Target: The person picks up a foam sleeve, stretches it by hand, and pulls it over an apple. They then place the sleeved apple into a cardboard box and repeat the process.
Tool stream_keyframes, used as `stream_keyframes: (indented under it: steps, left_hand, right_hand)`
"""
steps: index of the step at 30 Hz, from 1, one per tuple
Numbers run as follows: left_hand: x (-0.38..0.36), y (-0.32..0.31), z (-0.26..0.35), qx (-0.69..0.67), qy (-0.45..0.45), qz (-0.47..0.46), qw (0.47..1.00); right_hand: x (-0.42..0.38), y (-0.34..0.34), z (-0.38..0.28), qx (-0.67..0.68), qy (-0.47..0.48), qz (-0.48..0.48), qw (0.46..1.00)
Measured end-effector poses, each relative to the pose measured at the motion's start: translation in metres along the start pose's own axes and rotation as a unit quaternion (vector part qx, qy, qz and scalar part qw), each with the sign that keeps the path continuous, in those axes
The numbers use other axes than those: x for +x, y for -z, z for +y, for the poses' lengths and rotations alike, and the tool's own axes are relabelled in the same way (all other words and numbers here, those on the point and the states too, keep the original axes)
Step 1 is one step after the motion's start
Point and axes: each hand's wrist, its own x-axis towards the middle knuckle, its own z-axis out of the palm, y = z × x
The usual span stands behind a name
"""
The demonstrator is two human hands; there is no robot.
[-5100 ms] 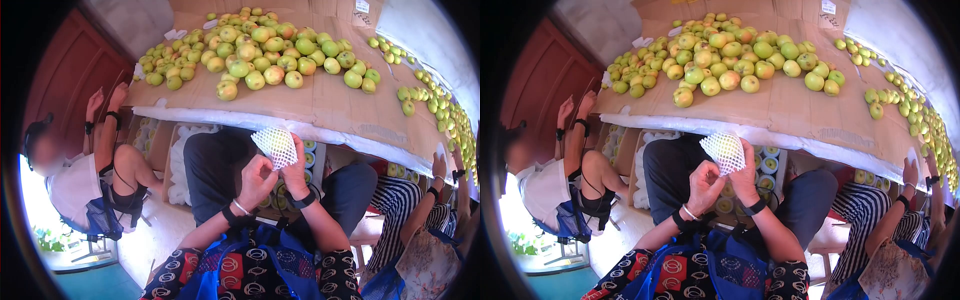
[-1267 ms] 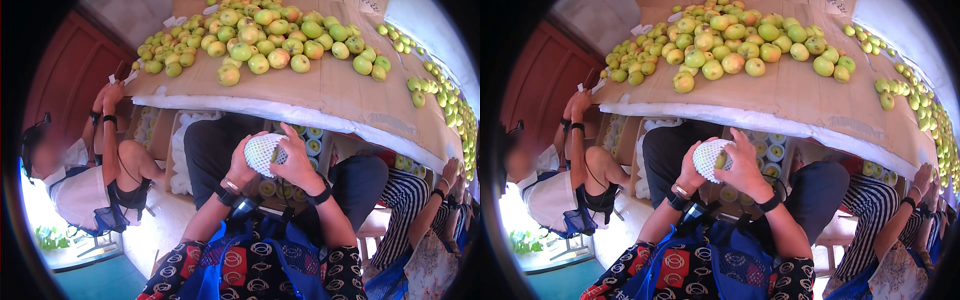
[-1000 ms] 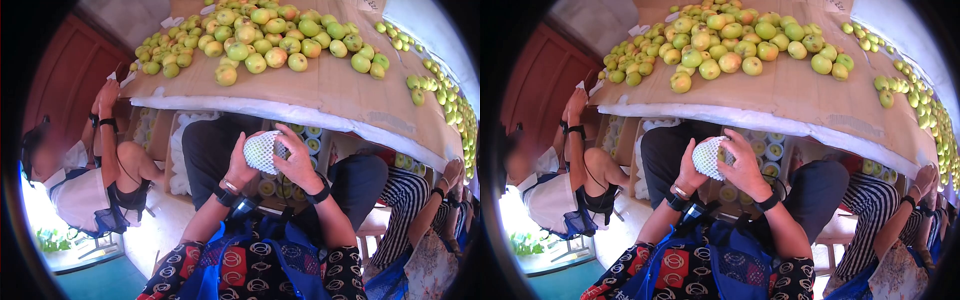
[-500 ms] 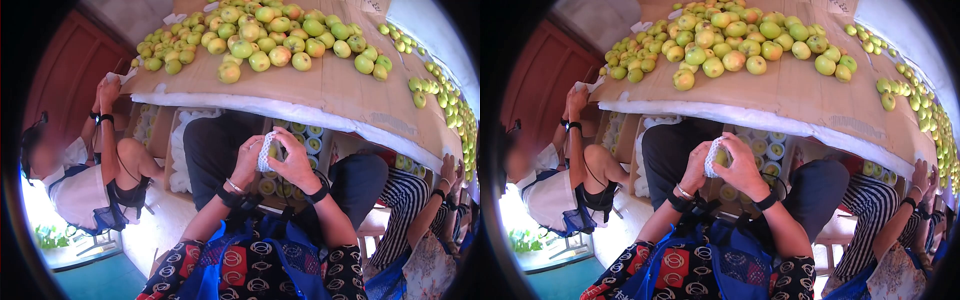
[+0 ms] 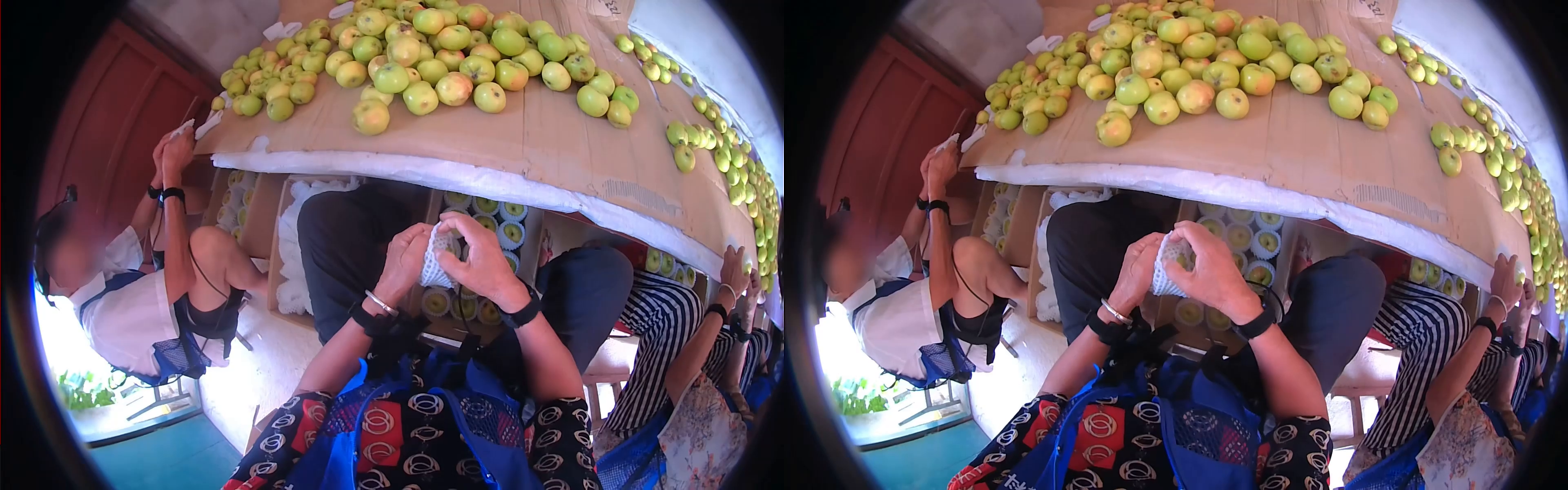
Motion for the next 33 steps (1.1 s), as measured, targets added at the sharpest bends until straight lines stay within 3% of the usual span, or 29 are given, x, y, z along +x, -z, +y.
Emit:
stream_keyframes:
  steps: [3, 7, 9, 13, 15, 16, 19, 22, 24, 27, 31, 33]
  left_hand:
    - [-0.001, 0.003, -0.005, 0.041, 0.000, -0.014, 0.999]
    - [-0.007, 0.001, 0.004, 0.084, -0.042, 0.005, 0.996]
    - [-0.010, 0.001, 0.011, 0.216, -0.042, -0.002, 0.975]
    - [-0.011, -0.001, 0.014, 0.290, -0.105, -0.066, 0.949]
    - [-0.011, 0.000, 0.011, 0.014, 0.067, -0.117, 0.991]
    - [-0.009, 0.002, 0.009, 0.014, 0.066, -0.118, 0.991]
    - [-0.003, 0.007, 0.012, -0.230, 0.105, -0.142, 0.957]
    - [-0.009, -0.002, 0.036, -0.286, 0.135, -0.100, 0.943]
    - [-0.006, 0.008, 0.026, -0.317, 0.116, -0.135, 0.932]
    - [-0.004, 0.009, 0.033, -0.289, 0.090, -0.118, 0.946]
    - [-0.003, 0.007, 0.034, -0.281, 0.102, -0.108, 0.948]
    - [-0.001, 0.010, 0.026, -0.192, 0.074, -0.078, 0.975]
  right_hand:
    - [0.000, 0.005, 0.000, -0.016, -0.054, -0.063, 0.996]
    - [-0.001, 0.001, 0.000, -0.022, -0.012, -0.035, 0.999]
    - [0.000, 0.004, -0.004, -0.086, -0.064, -0.090, 0.990]
    - [-0.004, 0.004, 0.003, -0.106, -0.017, -0.095, 0.990]
    - [-0.001, 0.007, 0.006, -0.008, -0.020, -0.110, 0.994]
    - [0.000, 0.008, 0.005, -0.009, -0.020, -0.110, 0.994]
    - [0.001, 0.013, 0.003, 0.059, -0.036, -0.080, 0.994]
    - [-0.002, 0.007, 0.008, 0.153, -0.071, -0.039, 0.985]
    - [-0.003, 0.004, 0.009, 0.183, -0.094, 0.012, 0.978]
    - [-0.003, 0.009, 0.014, 0.204, -0.153, 0.016, 0.967]
    - [-0.003, 0.009, 0.012, 0.215, -0.156, 0.023, 0.964]
    - [0.000, 0.016, 0.012, 0.189, -0.183, 0.039, 0.964]
